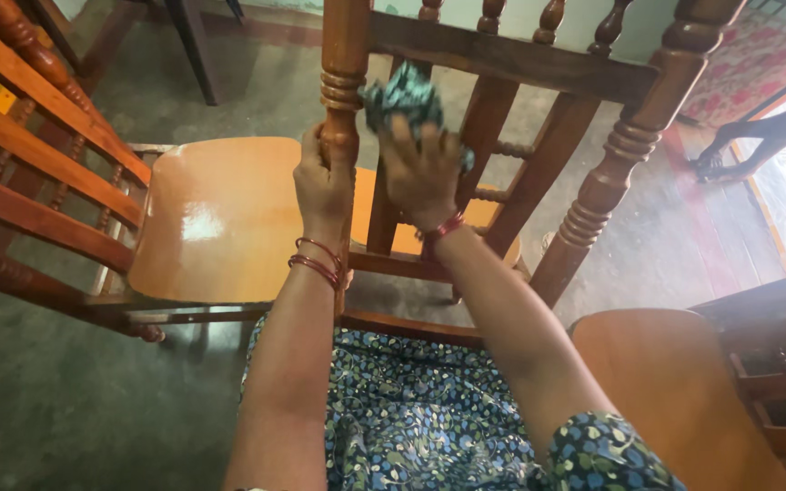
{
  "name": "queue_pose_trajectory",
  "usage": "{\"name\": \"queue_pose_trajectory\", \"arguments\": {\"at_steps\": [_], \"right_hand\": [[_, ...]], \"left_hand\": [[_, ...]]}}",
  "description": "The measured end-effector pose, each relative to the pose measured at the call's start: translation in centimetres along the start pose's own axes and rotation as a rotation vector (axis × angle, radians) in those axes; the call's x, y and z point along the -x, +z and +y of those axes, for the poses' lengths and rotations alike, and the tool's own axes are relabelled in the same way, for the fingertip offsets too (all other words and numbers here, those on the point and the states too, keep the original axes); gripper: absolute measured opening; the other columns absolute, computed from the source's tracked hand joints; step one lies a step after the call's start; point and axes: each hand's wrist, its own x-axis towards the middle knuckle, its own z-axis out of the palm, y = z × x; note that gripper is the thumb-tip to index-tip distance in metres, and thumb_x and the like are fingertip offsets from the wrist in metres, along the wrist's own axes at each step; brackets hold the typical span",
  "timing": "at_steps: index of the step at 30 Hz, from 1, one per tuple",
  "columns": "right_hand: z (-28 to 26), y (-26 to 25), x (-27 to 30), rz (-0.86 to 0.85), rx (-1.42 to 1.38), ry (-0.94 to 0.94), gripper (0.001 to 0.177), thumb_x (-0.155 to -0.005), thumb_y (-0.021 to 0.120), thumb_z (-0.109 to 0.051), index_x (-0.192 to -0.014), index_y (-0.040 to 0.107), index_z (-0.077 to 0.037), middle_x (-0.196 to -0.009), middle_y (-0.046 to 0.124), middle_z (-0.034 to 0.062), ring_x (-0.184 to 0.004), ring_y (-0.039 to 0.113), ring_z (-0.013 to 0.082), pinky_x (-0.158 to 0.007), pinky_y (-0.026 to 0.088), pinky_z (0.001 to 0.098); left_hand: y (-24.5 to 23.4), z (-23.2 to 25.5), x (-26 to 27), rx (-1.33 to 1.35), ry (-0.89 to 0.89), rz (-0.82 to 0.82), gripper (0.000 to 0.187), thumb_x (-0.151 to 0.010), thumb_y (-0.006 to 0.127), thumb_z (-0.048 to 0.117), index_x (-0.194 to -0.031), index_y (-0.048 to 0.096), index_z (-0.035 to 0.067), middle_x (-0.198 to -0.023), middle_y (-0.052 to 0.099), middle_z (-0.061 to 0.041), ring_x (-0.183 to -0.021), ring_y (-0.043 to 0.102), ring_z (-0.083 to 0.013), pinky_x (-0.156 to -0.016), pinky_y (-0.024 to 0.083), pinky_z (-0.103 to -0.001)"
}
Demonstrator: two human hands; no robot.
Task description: The person wipes the backrest and seat of a wooden chair using a patterned cloth. They systematically clean the vertical spindles, horizontal rails, and the flat seat surface of the chair.
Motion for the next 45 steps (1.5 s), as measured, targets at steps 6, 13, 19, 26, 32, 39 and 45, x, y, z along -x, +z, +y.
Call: {"name": "queue_pose_trajectory", "arguments": {"at_steps": [6, 13, 19, 26, 32, 39, 45], "right_hand": [[-5.3, 1.3, 12.5, -0.468, -0.186, -0.010, 0.035, -0.090, 0.067, -0.026, -0.124, 0.069, -0.016, -0.126, 0.057, 0.0036, -0.109, 0.056, 0.0321, -0.076, 0.046, 0.0475], [-6.9, -3.0, 15.4, -0.581, -0.395, 0.009, 0.045, -0.087, 0.066, -0.016, -0.132, 0.072, -0.019, -0.130, 0.059, 0.0013, -0.107, 0.059, 0.0271, -0.084, 0.052, 0.0442], [0.3, -6.3, 6.6, -0.360, -0.400, 0.153, 0.038, -0.088, 0.066, -0.008, -0.124, 0.072, -0.015, -0.126, 0.065, 0.0147, -0.109, 0.063, 0.0324, -0.088, 0.053, 0.0444], [8.0, -3.0, 3.6, -0.093, -0.090, 0.259, 0.064, -0.094, 0.066, -0.009, -0.156, 0.051, -0.015, -0.140, 0.054, 0.0089, -0.122, 0.057, 0.0281, -0.103, 0.051, 0.0508], [2.3, -0.8, 16.2, -0.172, -0.119, 0.057, 0.055, -0.096, 0.062, -0.013, -0.149, 0.055, -0.004, -0.131, 0.052, 0.0157, -0.119, 0.055, 0.0337, -0.093, 0.052, 0.0544], [-3.5, -6.7, 20.0, -0.572, -0.319, 0.289, 0.041, -0.091, 0.062, -0.015, -0.132, 0.065, -0.016, -0.116, 0.063, 0.0074, -0.113, 0.060, 0.0292, -0.083, 0.054, 0.0450], [1.1, -7.7, 15.7, -0.452, -0.347, 0.403, 0.043, -0.088, 0.063, -0.010, -0.131, 0.067, -0.012, -0.119, 0.060, 0.0145, -0.104, 0.059, 0.0325, -0.085, 0.054, 0.0444]], "left_hand": [[-0.1, -0.1, -0.2, -0.145, 0.123, 0.045, 0.059, -0.095, 0.071, 0.054, -0.127, 0.061, 0.005, -0.092, 0.076, -0.014, -0.085, 0.078, -0.0274, -0.073, 0.059, -0.038], [-0.1, 0.8, 0.2, -0.147, 0.053, 0.051, 0.057, -0.091, 0.077, 0.049, -0.126, 0.062, 0.006, -0.093, 0.077, -0.014, -0.087, 0.079, -0.0274, -0.075, 0.060, -0.037], [-0.1, 0.6, 0.3, -0.152, 0.124, 0.069, 0.055, -0.095, 0.078, 0.046, -0.127, 0.062, 0.004, -0.099, 0.078, -0.015, -0.092, 0.079, -0.0280, -0.079, 0.061, -0.039], [0.0, 0.5, -0.1, -0.173, 0.103, 0.054, 0.055, -0.093, 0.078, 0.044, -0.126, 0.061, 0.003, -0.096, 0.077, -0.015, -0.089, 0.079, -0.0279, -0.076, 0.061, -0.038], [0.0, 0.9, 0.2, -0.177, 0.100, 0.049, 0.051, -0.095, 0.077, 0.043, -0.125, 0.062, 0.003, -0.096, 0.077, -0.014, -0.090, 0.079, -0.0276, -0.077, 0.060, -0.038], [0.0, 0.6, 0.1, -0.185, 0.114, 0.057, 0.053, -0.094, 0.077, 0.043, -0.126, 0.061, 0.003, -0.096, 0.077, -0.015, -0.089, 0.079, -0.0289, -0.076, 0.060, -0.038], [-0.2, 0.4, 0.2, -0.192, 0.127, 0.059, 0.052, -0.095, 0.077, 0.043, -0.126, 0.061, 0.004, -0.096, 0.078, -0.015, -0.089, 0.079, -0.0288, -0.075, 0.061, -0.038]]}}
